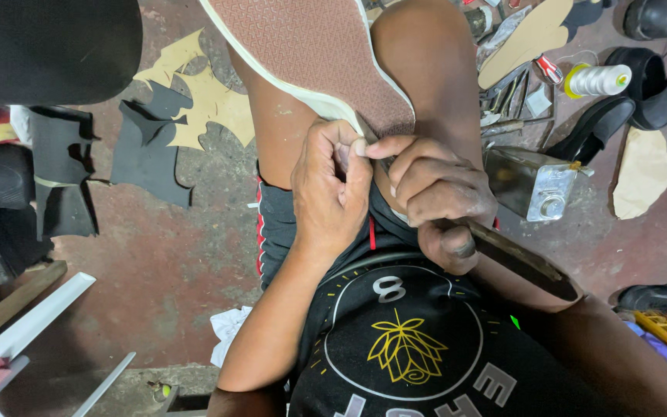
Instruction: The person scrapes and prepares the sole of a shoe using a handheld blade while holding the shoe on their lap, occasionally applying glue to the surfaces.
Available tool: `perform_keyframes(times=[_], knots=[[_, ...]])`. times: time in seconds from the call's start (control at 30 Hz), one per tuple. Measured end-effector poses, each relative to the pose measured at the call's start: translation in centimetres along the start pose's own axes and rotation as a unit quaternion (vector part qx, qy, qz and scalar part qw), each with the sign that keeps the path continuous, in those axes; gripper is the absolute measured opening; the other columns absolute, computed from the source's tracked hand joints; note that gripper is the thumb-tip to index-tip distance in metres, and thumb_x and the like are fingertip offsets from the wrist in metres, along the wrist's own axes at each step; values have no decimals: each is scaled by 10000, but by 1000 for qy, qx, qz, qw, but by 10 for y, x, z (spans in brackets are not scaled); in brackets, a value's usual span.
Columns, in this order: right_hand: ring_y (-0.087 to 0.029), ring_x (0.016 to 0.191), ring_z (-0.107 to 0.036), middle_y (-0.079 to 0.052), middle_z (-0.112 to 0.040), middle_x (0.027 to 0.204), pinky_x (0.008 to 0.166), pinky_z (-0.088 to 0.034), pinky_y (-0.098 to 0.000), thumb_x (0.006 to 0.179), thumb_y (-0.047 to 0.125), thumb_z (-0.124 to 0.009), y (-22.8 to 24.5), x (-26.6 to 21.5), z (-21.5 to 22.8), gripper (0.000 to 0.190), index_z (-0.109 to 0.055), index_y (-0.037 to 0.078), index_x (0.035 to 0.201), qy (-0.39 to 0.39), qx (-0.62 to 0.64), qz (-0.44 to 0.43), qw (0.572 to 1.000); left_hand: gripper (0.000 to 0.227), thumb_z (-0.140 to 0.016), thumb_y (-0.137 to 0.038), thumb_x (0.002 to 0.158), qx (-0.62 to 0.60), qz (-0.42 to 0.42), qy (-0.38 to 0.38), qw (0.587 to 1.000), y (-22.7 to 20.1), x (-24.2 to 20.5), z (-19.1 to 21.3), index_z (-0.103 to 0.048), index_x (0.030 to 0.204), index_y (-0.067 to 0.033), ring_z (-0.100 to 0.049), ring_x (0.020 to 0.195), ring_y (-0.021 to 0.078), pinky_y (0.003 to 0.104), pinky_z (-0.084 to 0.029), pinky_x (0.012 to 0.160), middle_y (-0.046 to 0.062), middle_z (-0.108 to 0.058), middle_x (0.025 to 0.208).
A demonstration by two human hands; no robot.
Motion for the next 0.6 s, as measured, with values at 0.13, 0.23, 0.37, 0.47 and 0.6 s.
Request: perform_keyframes(times=[0.13, 0.23, 0.37, 0.47, 0.6], knots=[[-270, 681, -569, -89, -543, 695, 905, -581, -599, 1111, 444, -400, -3, -2, -1, 556, -538, 15, 786, 36, -11, 37, 999, 81, -606, -80, 1064, -1, -1, 1, 1000, -2, -1, -1, -530, 1059, -53, -500, 720, 142, 309, -466, 682, 44, -516, 858], [-287, 664, -572, -86, -540, 680, 867, -566, -573, 1107, 396, -430, 9, -4, -5, 514, -556, 20, 780, 83, -39, 38, 995, 82, -606, -86, 1065, -3, 1, 5, 1000, 0, 2, -4, -532, 1054, -52, -504, 699, 139, 314, -462, 674, 46, -520, 850], [-285, 669, -576, -74, -527, 679, 889, -569, -553, 1112, 419, -443, 14, -1, -7, 520, -554, 35, 780, 86, -53, -3, 995, 105, -600, -107, 1075, 8, -8, 0, 1000, 1, 1, -5, -514, 1062, -48, -511, 698, 140, 317, -468, 676, 50, -520, 863], [-325, 685, -582, -117, -543, 696, 890, -559, -565, 1132, 379, -434, 4, 2, -3, 516, -559, 9, 794, 85, -52, 9, 995, 123, -606, -117, 1086, 0, -31, -6, 999, 1, 2, -7, -506, 1084, -45, -522, 738, 156, 325, -479, 704, 51, -525, 880], [-252, 641, -548, -66, -513, 658, 878, -576, -552, 1105, 417, -417, 3, -4, 4, 523, -540, 41, 762, 34, 2, -10, 999, 94, -599, -95, 1056, 7, -4, 0, 1000, 6, 1, -7, -520, 1050, -44, -509, 683, 158, 326, -461, 666, 54, -507, 829]])
Point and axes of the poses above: each hand's wrist, its own x-axis towards the middle knuckle, its own z-axis out of the back of the hand, y = z × x, the point moved 6 cm from there along x, towards the middle knuckle
